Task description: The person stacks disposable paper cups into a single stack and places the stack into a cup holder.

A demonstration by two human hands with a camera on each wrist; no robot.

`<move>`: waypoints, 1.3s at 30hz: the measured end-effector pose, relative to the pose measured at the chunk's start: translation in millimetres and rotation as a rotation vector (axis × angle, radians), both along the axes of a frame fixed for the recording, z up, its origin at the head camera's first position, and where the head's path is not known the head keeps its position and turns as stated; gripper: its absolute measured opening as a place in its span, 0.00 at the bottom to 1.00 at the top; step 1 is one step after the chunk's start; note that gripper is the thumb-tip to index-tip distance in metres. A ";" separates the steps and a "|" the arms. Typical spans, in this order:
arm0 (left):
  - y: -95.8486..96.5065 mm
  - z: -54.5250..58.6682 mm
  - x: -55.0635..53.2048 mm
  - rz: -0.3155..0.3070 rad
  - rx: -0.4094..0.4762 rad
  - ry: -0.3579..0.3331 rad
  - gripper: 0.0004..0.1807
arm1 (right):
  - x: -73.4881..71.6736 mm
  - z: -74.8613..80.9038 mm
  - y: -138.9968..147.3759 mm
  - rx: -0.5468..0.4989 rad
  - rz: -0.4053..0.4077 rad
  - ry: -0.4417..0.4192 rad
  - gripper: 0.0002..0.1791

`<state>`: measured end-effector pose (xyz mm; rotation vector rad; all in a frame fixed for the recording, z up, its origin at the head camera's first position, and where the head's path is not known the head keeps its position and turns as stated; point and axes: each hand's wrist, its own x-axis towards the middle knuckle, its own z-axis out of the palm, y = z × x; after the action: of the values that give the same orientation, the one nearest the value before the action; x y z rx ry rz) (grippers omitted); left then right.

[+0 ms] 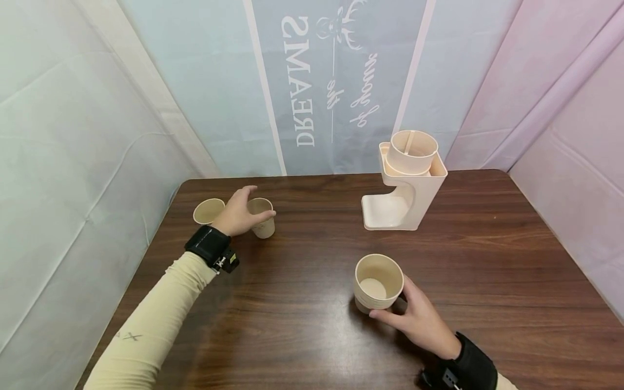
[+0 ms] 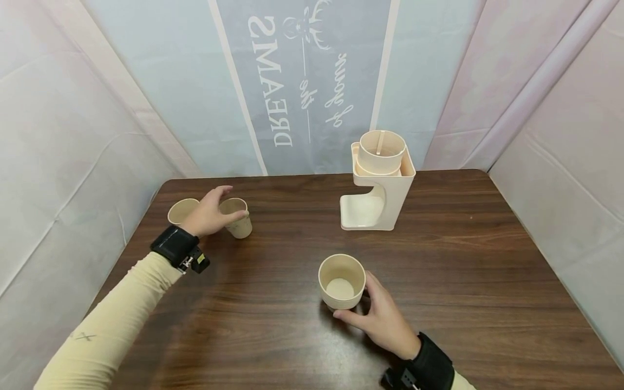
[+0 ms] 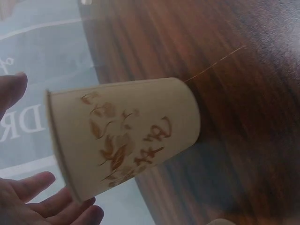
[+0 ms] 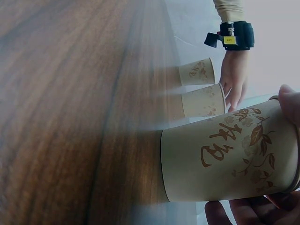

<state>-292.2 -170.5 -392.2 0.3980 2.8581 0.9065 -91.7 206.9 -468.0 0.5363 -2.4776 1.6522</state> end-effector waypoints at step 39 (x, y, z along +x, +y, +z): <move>6.4 -10.0 8.7 0.045 -0.008 -0.004 0.49 | -0.5 -2.4 1.1 -0.001 0.003 0.003 0.46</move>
<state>-283.5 -164.1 -402.3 0.3316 2.8775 0.9020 -92.2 208.0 -470.4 0.5422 -2.4748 1.6522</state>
